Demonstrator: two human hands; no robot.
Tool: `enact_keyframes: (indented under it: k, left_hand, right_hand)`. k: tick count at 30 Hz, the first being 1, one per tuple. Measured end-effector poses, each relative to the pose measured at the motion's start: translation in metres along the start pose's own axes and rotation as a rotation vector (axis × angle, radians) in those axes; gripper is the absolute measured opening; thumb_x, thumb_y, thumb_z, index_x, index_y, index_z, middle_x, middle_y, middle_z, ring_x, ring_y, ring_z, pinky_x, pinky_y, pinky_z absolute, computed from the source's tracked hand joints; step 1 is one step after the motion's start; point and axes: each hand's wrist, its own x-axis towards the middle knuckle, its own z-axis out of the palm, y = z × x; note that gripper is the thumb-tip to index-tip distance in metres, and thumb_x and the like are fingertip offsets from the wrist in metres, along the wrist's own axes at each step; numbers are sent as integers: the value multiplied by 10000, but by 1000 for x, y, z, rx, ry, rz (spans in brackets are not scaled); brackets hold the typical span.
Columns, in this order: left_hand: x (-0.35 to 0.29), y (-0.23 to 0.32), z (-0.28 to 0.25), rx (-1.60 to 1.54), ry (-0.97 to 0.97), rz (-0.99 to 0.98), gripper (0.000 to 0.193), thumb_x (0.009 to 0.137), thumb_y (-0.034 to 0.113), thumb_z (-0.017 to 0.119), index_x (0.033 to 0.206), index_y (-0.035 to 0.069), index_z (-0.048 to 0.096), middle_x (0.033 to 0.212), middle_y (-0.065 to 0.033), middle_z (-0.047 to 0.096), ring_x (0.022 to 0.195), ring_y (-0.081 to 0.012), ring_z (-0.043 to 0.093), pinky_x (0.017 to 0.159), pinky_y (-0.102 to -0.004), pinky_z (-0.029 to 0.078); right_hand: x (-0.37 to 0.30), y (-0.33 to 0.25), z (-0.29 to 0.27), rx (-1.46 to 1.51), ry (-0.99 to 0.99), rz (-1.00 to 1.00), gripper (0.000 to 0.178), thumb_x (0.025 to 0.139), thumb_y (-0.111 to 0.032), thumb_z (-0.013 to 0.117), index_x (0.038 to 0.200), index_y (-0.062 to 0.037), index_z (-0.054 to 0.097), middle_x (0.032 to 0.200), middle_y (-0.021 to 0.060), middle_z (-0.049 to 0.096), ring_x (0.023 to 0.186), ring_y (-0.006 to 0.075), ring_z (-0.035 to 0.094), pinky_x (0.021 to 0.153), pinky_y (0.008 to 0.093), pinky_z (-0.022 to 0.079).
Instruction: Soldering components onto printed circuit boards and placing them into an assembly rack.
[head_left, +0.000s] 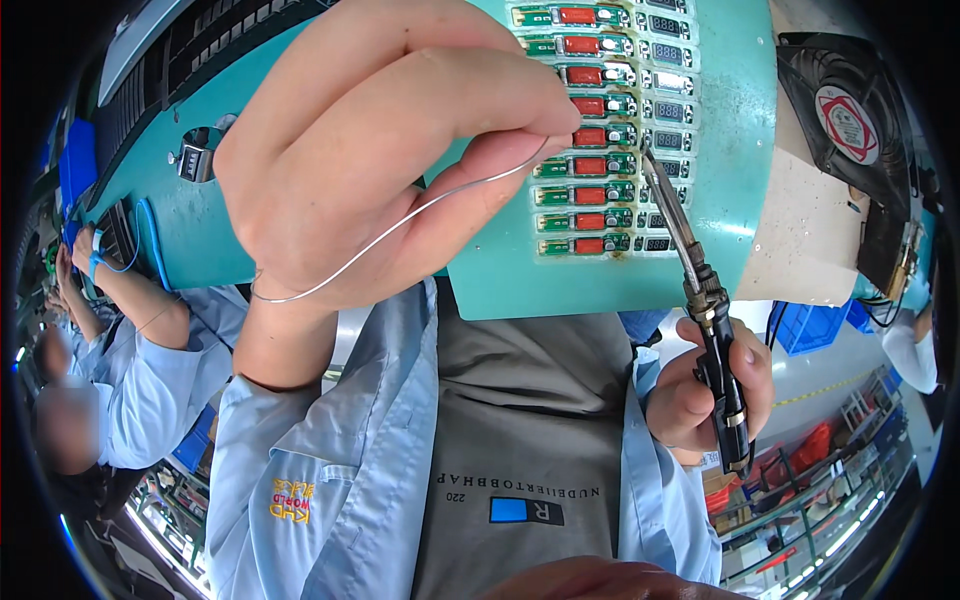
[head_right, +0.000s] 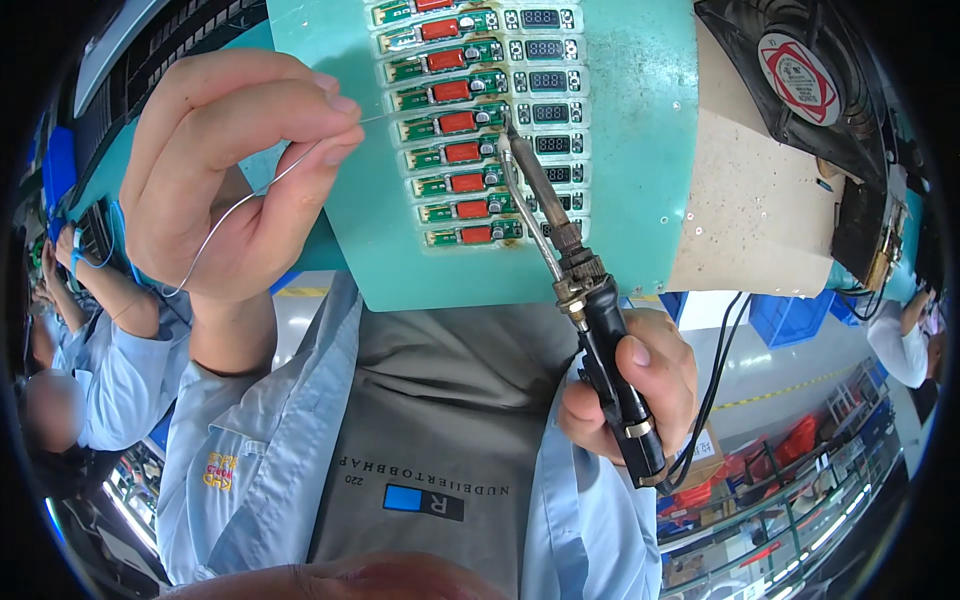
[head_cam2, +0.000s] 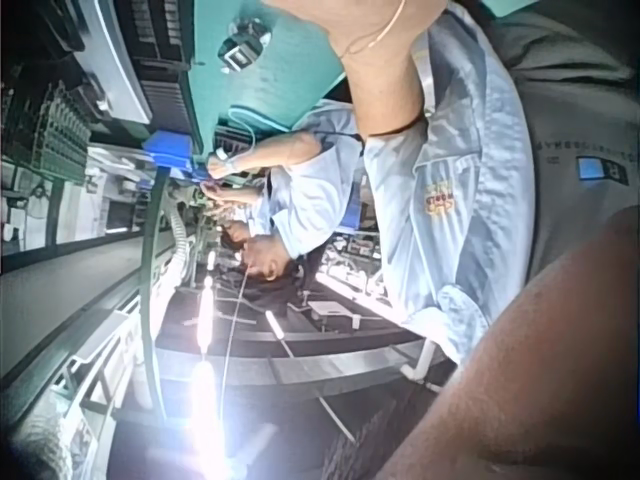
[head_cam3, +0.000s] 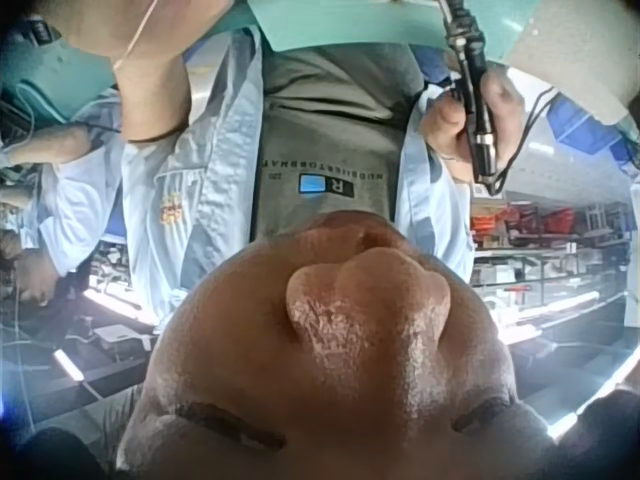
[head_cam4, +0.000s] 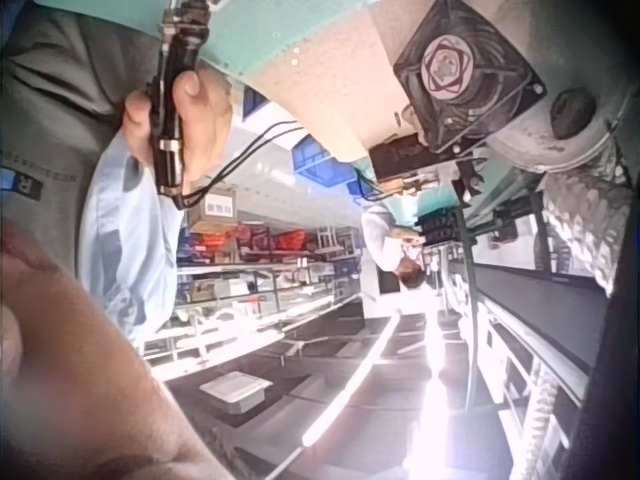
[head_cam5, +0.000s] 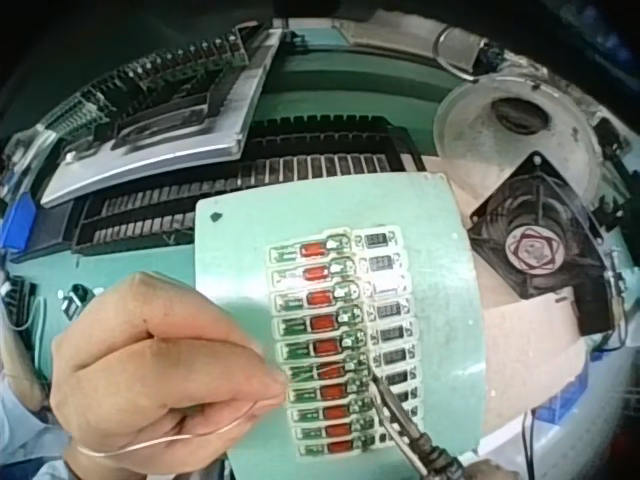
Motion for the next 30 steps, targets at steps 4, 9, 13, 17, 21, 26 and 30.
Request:
enact_keyframes:
  k: [4,9,13,17,21,26,30]
  left_hand:
    - [-2,5,2,9,-11,7,203,734,-18,809,924,-25,740,920,-158,710,719,-188,642,604,-234,504]
    - [-7,5,10,-10,-20,9,211,725,-23,810,925,-23,743,911,-157,710,725,-190,644,613,-242,509]
    - [-12,7,10,-14,-3,14,216,715,-20,813,921,-18,746,909,-154,709,730,-189,646,619,-249,510]
    - [-13,9,9,-9,-3,5,217,706,-15,815,914,-12,750,907,-149,708,734,-189,647,625,-254,511]
    - [-13,9,16,-1,-13,-6,216,699,-11,816,907,-8,755,906,-142,707,735,-188,648,628,-255,510]
    - [-13,8,25,1,-20,-3,214,696,-5,817,903,-6,761,913,-134,706,733,-186,648,626,-253,508]
    - [-13,8,26,-8,-46,-15,211,701,0,817,905,-4,764,920,-132,707,731,-183,647,626,-252,508]
  right_hand:
    - [-7,-2,-6,51,-22,18,492,993,-389,715,1299,-22,594,991,196,656,747,280,697,685,327,517]
    - [-12,-2,-4,22,-21,46,488,990,-381,720,1299,-25,594,1005,202,655,754,286,700,684,333,517]
    - [-13,1,0,75,-12,18,453,928,-284,778,1247,-4,620,972,186,666,724,263,653,654,338,523]
    - [-13,-1,2,76,-10,16,445,904,-248,800,1228,3,628,965,184,672,717,256,641,645,339,525]
    - [-13,3,-3,62,-19,30,446,900,-241,802,1229,3,626,974,188,674,724,257,645,648,339,527]
    - [-15,8,-10,71,-57,46,445,898,-227,803,1237,-2,621,991,192,674,740,258,650,661,341,531]
    - [-15,9,-14,95,-91,64,440,896,-216,803,1238,-8,620,1001,194,674,747,256,652,669,342,534]
